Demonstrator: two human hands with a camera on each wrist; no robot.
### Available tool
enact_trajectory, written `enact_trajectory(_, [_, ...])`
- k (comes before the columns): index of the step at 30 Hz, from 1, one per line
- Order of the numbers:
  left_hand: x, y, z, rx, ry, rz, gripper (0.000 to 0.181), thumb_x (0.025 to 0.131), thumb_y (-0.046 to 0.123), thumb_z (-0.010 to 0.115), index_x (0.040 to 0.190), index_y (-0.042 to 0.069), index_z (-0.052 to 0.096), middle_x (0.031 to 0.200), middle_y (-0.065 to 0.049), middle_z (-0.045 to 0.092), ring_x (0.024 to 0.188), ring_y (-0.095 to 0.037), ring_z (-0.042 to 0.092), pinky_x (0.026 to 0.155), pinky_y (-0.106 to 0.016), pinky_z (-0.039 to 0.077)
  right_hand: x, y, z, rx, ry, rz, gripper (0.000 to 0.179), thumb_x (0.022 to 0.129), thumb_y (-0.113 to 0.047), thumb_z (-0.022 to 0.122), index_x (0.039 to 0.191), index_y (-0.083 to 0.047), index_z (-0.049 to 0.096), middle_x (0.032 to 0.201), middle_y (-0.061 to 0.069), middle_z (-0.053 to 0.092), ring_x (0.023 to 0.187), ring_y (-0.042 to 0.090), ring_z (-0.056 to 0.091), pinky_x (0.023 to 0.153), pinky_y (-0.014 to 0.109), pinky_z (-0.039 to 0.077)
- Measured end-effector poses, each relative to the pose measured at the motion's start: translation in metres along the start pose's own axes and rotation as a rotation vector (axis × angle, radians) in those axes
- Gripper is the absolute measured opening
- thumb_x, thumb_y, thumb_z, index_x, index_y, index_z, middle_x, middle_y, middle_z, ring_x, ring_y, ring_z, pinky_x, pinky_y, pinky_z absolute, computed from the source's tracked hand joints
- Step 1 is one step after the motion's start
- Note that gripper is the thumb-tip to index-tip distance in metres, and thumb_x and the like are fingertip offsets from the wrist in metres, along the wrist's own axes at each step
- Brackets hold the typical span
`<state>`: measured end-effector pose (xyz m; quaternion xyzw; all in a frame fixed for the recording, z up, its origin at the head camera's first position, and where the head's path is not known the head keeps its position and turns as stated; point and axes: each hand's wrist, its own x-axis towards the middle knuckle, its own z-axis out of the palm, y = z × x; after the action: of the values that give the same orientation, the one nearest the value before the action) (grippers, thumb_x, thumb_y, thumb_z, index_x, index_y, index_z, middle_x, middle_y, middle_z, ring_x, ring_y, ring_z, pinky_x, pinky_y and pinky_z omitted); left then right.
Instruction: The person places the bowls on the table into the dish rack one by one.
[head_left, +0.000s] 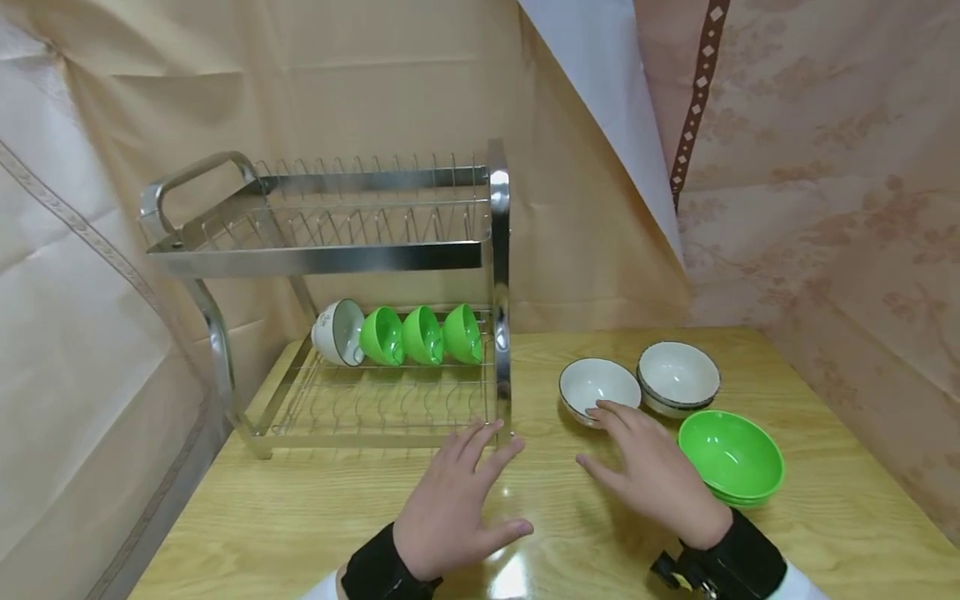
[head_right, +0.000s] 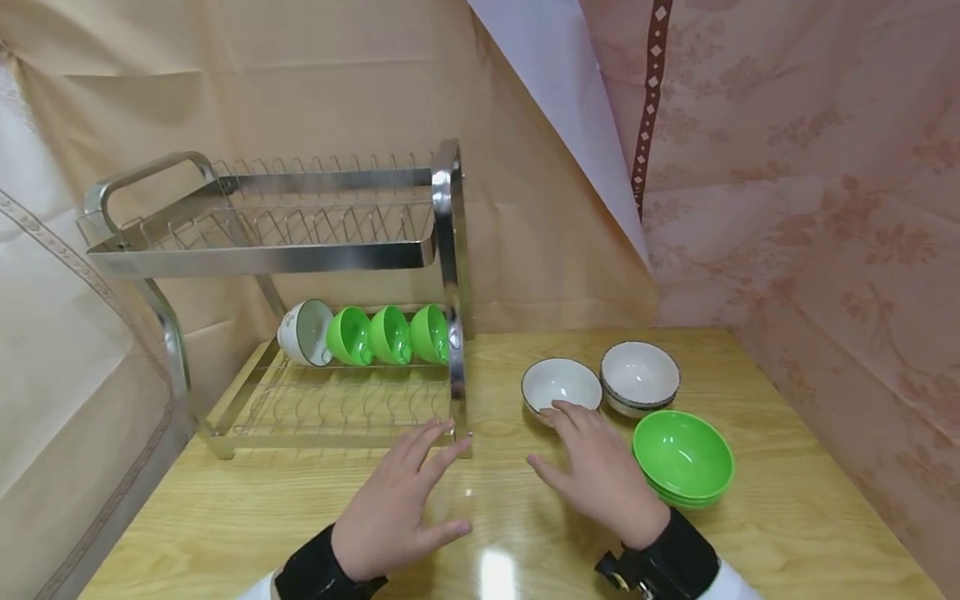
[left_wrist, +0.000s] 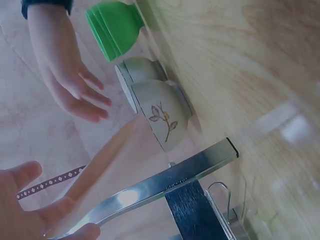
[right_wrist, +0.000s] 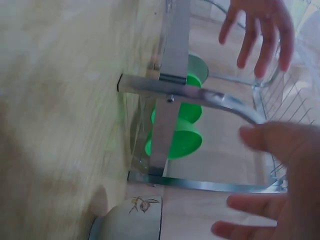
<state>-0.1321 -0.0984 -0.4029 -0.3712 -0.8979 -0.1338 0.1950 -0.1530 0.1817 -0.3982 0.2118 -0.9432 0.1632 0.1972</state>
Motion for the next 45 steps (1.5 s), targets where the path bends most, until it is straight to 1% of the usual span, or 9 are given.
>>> enact_trajectory(5, [0.0, -0.001, -0.001, -0.011, 0.009, 0.009, 0.082, 0.082, 0.072, 0.054, 0.145, 0.02, 0.042, 0.149, -0.01, 0.035, 0.135, -0.025, 0.024, 0.104, -0.053, 0.036, 0.028, 0.002, 0.013, -0.028, -0.039, 0.079, 0.053, 0.086, -0.034, 0.07, 0.125, 0.0, 0.058, 0.127, 0.021, 0.057, 0.115, 0.037, 0.049, 0.093, 0.059, 0.042])
enact_trajectory(9, [0.001, -0.001, 0.0, -0.02, 0.02, 0.015, 0.081, 0.082, 0.072, 0.054, 0.143, 0.019, 0.045, 0.148, -0.011, 0.036, 0.134, -0.024, 0.024, 0.104, -0.053, 0.037, 0.044, 0.001, 0.023, -0.06, -0.068, 0.132, 0.049, 0.086, -0.029, 0.071, 0.12, 0.003, 0.06, 0.117, 0.022, 0.062, 0.107, 0.037, 0.054, 0.087, 0.056, 0.047])
enact_trajectory(15, [-0.003, -0.003, 0.0, -0.006, 0.035, 0.019, 0.08, 0.082, 0.07, 0.056, 0.143, 0.019, 0.044, 0.147, -0.012, 0.037, 0.133, -0.028, 0.026, 0.103, -0.055, 0.037, 0.057, 0.006, 0.038, -0.086, -0.193, 0.245, 0.04, 0.086, -0.028, 0.071, 0.112, 0.001, 0.065, 0.1, 0.019, 0.066, 0.088, 0.036, 0.06, 0.071, 0.051, 0.053])
enact_trajectory(18, [-0.004, -0.004, -0.002, -0.001, 0.026, 0.004, 0.08, 0.083, 0.07, 0.054, 0.145, 0.02, 0.042, 0.148, -0.012, 0.036, 0.133, -0.029, 0.026, 0.103, -0.055, 0.038, 0.058, 0.011, 0.042, -0.071, -0.233, 0.269, 0.026, 0.086, -0.025, 0.069, 0.099, -0.003, 0.069, 0.089, 0.014, 0.066, 0.075, 0.028, 0.061, 0.062, 0.044, 0.052])
enact_trajectory(23, [-0.004, -0.006, -0.004, 0.001, 0.015, -0.025, 0.079, 0.085, 0.068, 0.054, 0.145, 0.02, 0.041, 0.148, -0.012, 0.036, 0.133, -0.029, 0.027, 0.102, -0.054, 0.039, 0.057, 0.017, 0.044, -0.048, -0.218, 0.222, 0.007, 0.084, -0.016, 0.069, 0.081, -0.011, 0.067, 0.074, 0.004, 0.063, 0.062, 0.019, 0.053, 0.051, 0.036, 0.046])
enact_trajectory(34, [-0.006, -0.008, 0.003, -0.037, -0.01, -0.099, 0.069, 0.094, 0.063, 0.043, 0.147, 0.018, 0.039, 0.15, -0.011, 0.032, 0.132, -0.026, 0.031, 0.103, -0.05, 0.04, 0.053, 0.02, 0.046, -0.082, -0.141, 0.144, 0.017, 0.084, -0.009, 0.068, 0.071, -0.014, 0.058, 0.064, 0.001, 0.056, 0.055, 0.018, 0.047, 0.042, 0.031, 0.038])
enact_trajectory(37, [-0.006, -0.007, 0.004, -0.074, -0.012, -0.119, 0.067, 0.096, 0.061, 0.042, 0.146, 0.017, 0.04, 0.149, -0.011, 0.034, 0.132, -0.025, 0.031, 0.102, -0.049, 0.041, 0.051, 0.017, 0.039, -0.072, -0.143, 0.139, 0.017, 0.085, -0.008, 0.065, 0.071, -0.014, 0.056, 0.064, 0.001, 0.054, 0.056, 0.017, 0.047, 0.044, 0.03, 0.038])
enact_trajectory(40, [-0.006, -0.005, 0.005, -0.132, -0.02, -0.142, 0.066, 0.097, 0.06, 0.04, 0.146, 0.015, 0.039, 0.148, -0.011, 0.036, 0.131, -0.024, 0.032, 0.101, -0.048, 0.043, 0.049, 0.01, 0.028, -0.046, -0.189, 0.145, 0.015, 0.087, -0.011, 0.064, 0.074, -0.013, 0.057, 0.065, 0.0, 0.053, 0.058, 0.017, 0.047, 0.047, 0.029, 0.037])
enact_trajectory(45, [-0.005, -0.003, 0.007, -0.293, -0.06, -0.206, 0.064, 0.1, 0.058, 0.034, 0.148, 0.016, 0.036, 0.149, -0.011, 0.036, 0.131, -0.022, 0.033, 0.1, -0.049, 0.044, 0.042, -0.012, 0.0, -0.012, -0.242, 0.132, 0.011, 0.088, -0.015, 0.065, 0.078, -0.015, 0.06, 0.07, -0.002, 0.055, 0.061, 0.014, 0.047, 0.049, 0.029, 0.038])
